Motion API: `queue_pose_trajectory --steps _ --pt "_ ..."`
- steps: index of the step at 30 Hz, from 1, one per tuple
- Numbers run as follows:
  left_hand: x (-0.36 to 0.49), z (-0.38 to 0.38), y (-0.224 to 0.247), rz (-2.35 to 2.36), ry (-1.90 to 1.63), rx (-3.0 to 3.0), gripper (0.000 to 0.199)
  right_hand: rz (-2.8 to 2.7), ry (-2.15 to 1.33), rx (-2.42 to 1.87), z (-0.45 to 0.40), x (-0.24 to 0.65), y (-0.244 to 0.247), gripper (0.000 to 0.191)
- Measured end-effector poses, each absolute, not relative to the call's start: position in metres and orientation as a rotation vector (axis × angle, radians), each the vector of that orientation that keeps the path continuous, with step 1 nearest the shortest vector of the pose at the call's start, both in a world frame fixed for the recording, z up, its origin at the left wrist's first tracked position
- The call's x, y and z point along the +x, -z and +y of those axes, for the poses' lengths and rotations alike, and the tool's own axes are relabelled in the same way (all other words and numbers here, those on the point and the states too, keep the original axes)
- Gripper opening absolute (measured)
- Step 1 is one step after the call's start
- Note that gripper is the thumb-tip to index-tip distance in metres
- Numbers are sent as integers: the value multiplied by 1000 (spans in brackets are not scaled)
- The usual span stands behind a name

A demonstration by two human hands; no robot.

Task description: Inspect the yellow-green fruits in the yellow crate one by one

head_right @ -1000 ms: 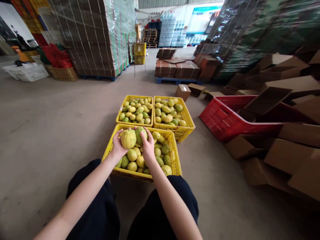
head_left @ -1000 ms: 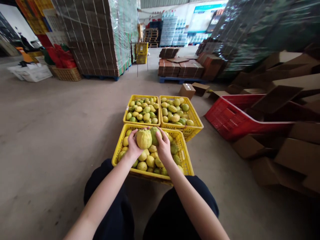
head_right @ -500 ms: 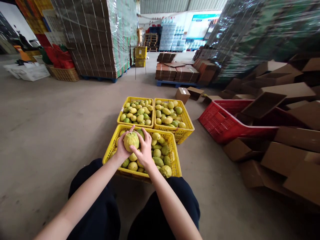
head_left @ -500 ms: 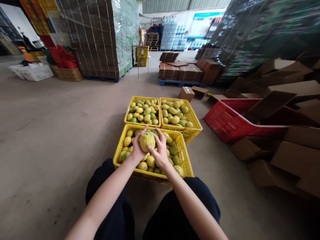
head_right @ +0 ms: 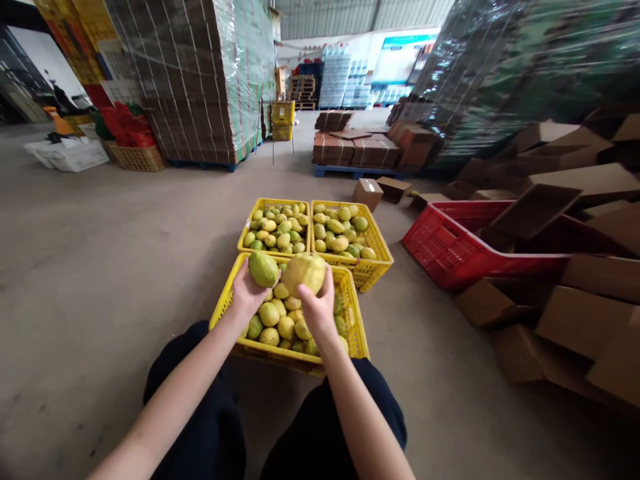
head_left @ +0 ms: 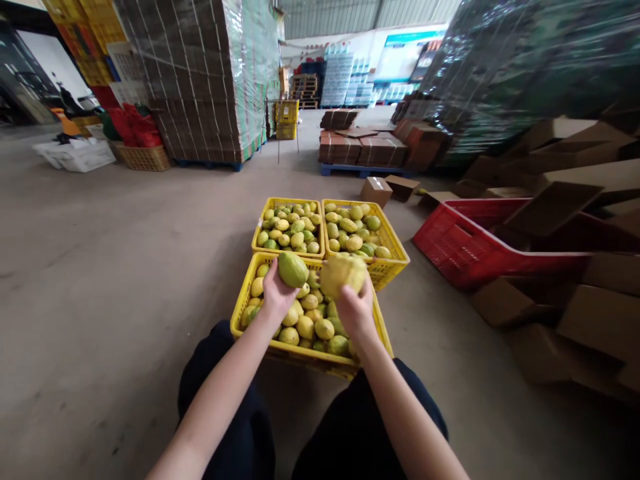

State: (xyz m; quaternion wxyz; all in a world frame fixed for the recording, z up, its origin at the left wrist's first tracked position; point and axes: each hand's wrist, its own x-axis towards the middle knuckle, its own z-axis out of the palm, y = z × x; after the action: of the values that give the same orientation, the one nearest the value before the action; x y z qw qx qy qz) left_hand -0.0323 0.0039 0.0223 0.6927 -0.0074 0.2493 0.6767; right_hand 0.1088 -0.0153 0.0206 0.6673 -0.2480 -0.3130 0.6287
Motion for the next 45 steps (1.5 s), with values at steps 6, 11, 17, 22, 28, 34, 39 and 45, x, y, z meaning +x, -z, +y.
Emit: queue_pose_trajectory --steps 6,11,17,22,28,34,39,45 --pt "-44 7 -31 468 -1526 -44 34 -536 -1511 -583 12 126 -9 33" --pt "-36 3 -32 470 -1561 -64 30 -445 -1665 -670 15 108 5 18" --pt "-32 9 -30 646 -1483 -125 27 -361 -1760 -586 10 103 1 21" --pt "-35 10 -22 567 -1456 -74 30 -313 -1760 -606 14 106 3 17" --pt "-33 8 -18 553 -1460 48 26 -370 -1758 -551 15 104 -1 29" --pt "-32 4 -24 513 -1451 94 27 -391 -1837 -504 8 105 -8 35" --pt "-35 -1 -34 538 -1408 149 23 -501 -1888 -439 8 107 -2 26" --pt "-46 -6 -28 490 -1275 400 21 -773 -1894 -355 7 116 2 32"
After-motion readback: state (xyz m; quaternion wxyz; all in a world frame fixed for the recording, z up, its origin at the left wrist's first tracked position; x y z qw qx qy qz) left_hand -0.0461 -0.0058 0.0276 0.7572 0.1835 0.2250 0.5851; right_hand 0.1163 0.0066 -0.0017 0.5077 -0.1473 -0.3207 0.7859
